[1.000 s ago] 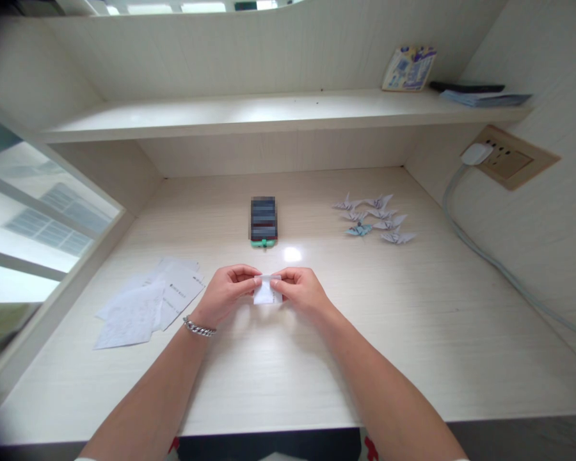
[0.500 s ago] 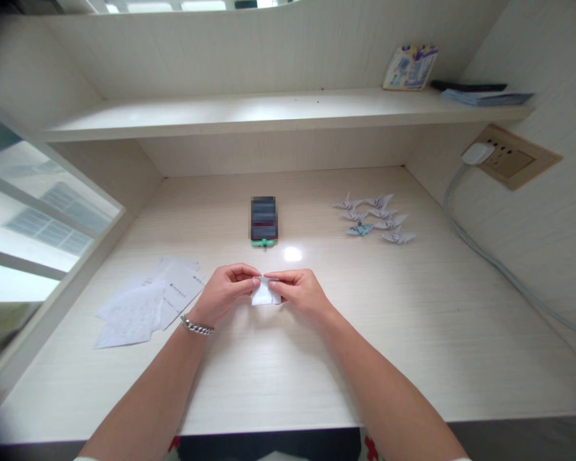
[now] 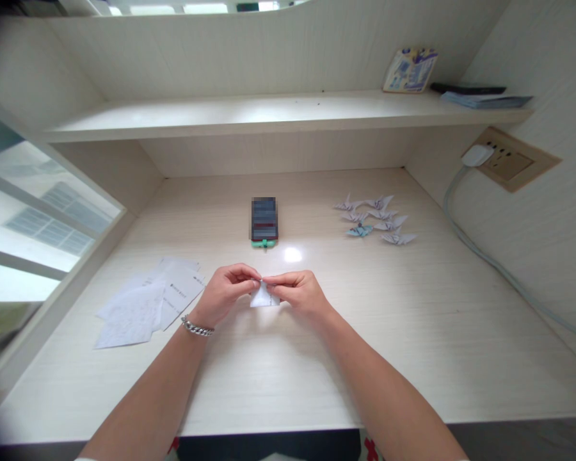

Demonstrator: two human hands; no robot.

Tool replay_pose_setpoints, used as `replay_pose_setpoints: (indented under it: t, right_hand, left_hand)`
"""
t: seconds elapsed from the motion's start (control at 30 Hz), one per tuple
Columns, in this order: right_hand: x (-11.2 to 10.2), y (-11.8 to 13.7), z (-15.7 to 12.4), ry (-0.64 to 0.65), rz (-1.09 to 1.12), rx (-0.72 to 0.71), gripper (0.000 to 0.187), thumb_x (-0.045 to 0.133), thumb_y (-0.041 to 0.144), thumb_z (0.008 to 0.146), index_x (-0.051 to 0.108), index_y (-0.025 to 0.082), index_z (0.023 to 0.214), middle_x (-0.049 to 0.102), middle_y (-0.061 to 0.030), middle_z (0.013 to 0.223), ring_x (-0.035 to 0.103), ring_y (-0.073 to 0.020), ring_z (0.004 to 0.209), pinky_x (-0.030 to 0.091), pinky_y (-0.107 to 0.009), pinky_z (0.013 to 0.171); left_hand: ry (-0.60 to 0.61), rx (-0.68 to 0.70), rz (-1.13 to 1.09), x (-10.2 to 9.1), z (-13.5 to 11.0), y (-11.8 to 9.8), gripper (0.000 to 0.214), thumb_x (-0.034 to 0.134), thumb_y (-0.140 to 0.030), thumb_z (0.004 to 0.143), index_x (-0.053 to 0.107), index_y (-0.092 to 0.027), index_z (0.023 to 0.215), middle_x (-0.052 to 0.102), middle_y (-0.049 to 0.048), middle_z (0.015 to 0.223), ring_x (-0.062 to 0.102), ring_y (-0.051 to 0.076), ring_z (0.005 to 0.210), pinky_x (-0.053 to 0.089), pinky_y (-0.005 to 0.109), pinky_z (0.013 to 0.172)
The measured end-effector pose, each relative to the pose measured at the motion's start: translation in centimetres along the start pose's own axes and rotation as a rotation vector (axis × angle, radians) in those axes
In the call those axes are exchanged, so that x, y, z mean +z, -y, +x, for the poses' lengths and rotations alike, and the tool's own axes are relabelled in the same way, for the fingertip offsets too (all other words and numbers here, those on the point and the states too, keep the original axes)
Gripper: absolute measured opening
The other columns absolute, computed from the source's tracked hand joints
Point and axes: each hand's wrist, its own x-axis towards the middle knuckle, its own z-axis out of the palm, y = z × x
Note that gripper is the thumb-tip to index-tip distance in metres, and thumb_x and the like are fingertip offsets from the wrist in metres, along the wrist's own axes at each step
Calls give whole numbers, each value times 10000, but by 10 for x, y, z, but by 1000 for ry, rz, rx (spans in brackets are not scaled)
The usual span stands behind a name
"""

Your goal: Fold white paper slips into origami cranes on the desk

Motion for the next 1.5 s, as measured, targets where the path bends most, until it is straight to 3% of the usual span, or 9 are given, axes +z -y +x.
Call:
replay_pose_setpoints:
  t: [0.17, 0.3, 0.53, 0.7, 1.2, 1.5]
  right_hand:
    - [-3, 7, -2, 132, 56, 87, 315, 732, 357, 631, 732, 180, 893, 716, -85, 827, 640, -190, 713, 502, -332, 664]
    - [-3, 10, -1, 105, 202, 211, 369, 629, 464, 726, 729, 127, 836, 686, -97, 711, 636, -189, 658, 504, -322, 606]
    - [-4, 8, 0, 71, 150, 273, 238, 786, 280, 556, 707, 147, 737, 647, -29, 677, 593, -132, 600, 496, -285, 586]
    - [-4, 8, 0, 91, 170, 270, 247, 803, 258, 530, 695, 142, 720, 647, -31, 669, 601, -146, 611, 501, -325, 625]
    - [-1, 8, -1, 28, 140, 239, 283, 806, 304, 520, 698, 123, 709, 657, -51, 657, 593, -147, 597, 481, -290, 583]
    - [-1, 6, 0, -24, 74, 179, 286, 798, 319, 532, 697, 125, 716, 653, -45, 647, 573, -131, 566, 444, -253, 522]
  left_hand:
    - [14, 24, 107, -1, -1, -3, 81, 626, -161, 693, 668, -134, 756, 654, 39, 731, 575, 121, 672, 441, 221, 616]
    - [34, 61, 198, 0, -3, -5, 100, 606, -176, 709, 673, -136, 772, 666, 49, 758, 589, 133, 698, 456, 233, 640]
    - [45, 77, 279, 3, -4, -4, 118, 609, -188, 717, 687, -141, 791, 686, 55, 776, 612, 139, 709, 475, 225, 642]
    - [39, 50, 214, 4, -3, -2, 147, 653, -237, 703, 667, -131, 805, 681, 64, 785, 619, 140, 704, 486, 226, 637]
    - [35, 33, 172, 4, -3, -4, 164, 627, -243, 715, 685, -136, 824, 687, 80, 822, 628, 160, 721, 499, 253, 651]
    - [-81, 38, 162, 10, -1, -1, 176, 607, -197, 717, 675, -136, 867, 701, 82, 859, 645, 169, 764, 498, 241, 654]
